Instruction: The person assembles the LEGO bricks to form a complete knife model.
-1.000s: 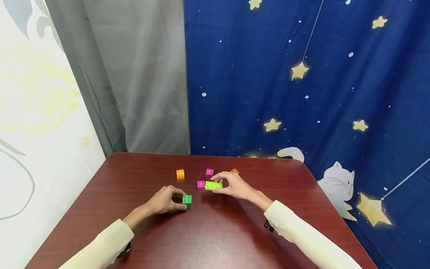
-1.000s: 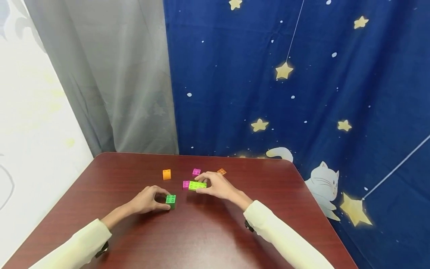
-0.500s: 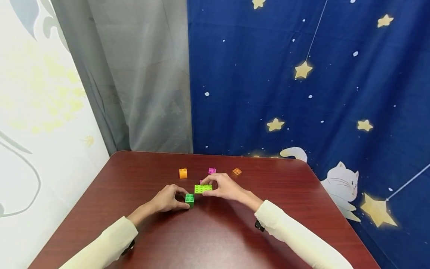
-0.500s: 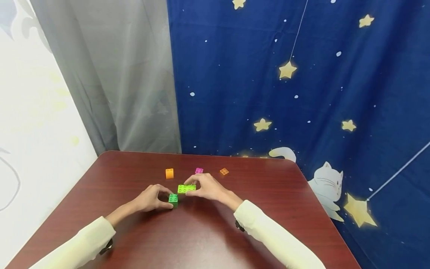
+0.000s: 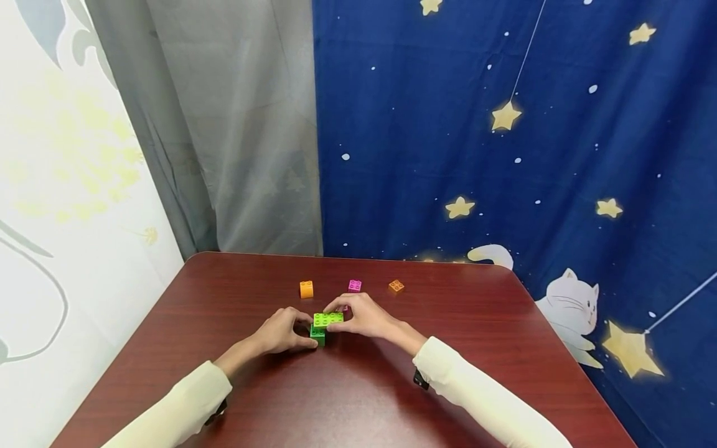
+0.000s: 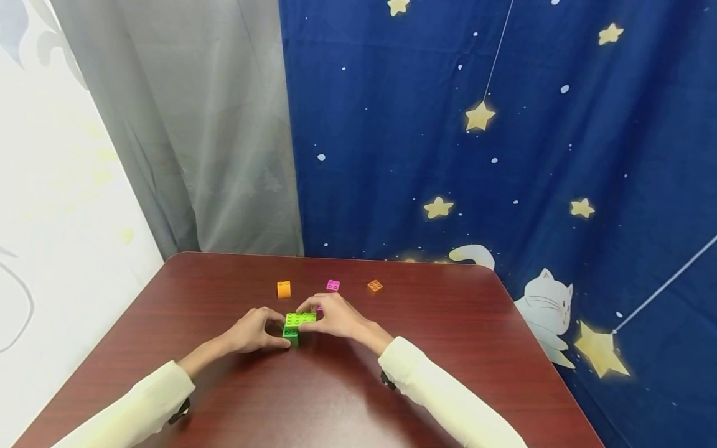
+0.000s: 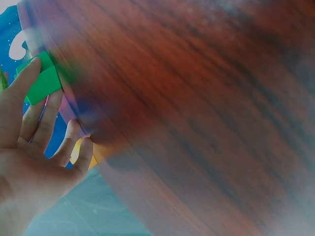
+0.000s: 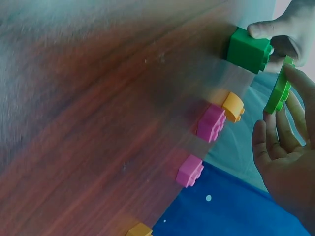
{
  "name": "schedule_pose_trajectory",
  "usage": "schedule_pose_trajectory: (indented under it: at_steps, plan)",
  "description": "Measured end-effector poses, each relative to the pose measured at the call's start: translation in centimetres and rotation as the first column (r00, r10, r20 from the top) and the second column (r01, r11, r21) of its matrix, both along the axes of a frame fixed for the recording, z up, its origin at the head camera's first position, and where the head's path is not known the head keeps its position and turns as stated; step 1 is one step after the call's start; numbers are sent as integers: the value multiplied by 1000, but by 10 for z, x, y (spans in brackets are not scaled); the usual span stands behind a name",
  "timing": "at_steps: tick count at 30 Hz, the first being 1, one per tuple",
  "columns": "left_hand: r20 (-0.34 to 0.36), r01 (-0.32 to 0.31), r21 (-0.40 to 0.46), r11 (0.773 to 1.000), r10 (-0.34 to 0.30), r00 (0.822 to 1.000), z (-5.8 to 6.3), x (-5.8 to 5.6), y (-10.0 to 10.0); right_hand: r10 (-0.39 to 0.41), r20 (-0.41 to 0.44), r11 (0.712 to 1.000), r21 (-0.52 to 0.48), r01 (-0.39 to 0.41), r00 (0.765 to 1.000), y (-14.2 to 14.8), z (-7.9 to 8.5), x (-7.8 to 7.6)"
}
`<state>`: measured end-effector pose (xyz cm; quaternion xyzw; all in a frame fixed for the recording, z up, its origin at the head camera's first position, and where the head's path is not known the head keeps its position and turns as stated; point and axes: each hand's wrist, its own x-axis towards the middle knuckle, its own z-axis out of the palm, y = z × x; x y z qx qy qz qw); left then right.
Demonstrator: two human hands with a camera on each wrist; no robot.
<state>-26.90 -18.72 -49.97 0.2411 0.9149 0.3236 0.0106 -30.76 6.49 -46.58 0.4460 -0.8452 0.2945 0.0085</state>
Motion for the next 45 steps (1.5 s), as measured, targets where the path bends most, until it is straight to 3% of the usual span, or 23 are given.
schedule_pose_trajectory:
  at_steps: [21, 45]
  plan:
    - [3, -25, -25, 999, 25, 1000, -2, 0, 1, 3, -29, 1000, 26, -2, 1000, -17, -17, 7]
    - [55, -37, -21, 999, 38, 998, 6, 0, 1, -31, -60, 999, 27, 33, 998, -22, -17, 8]
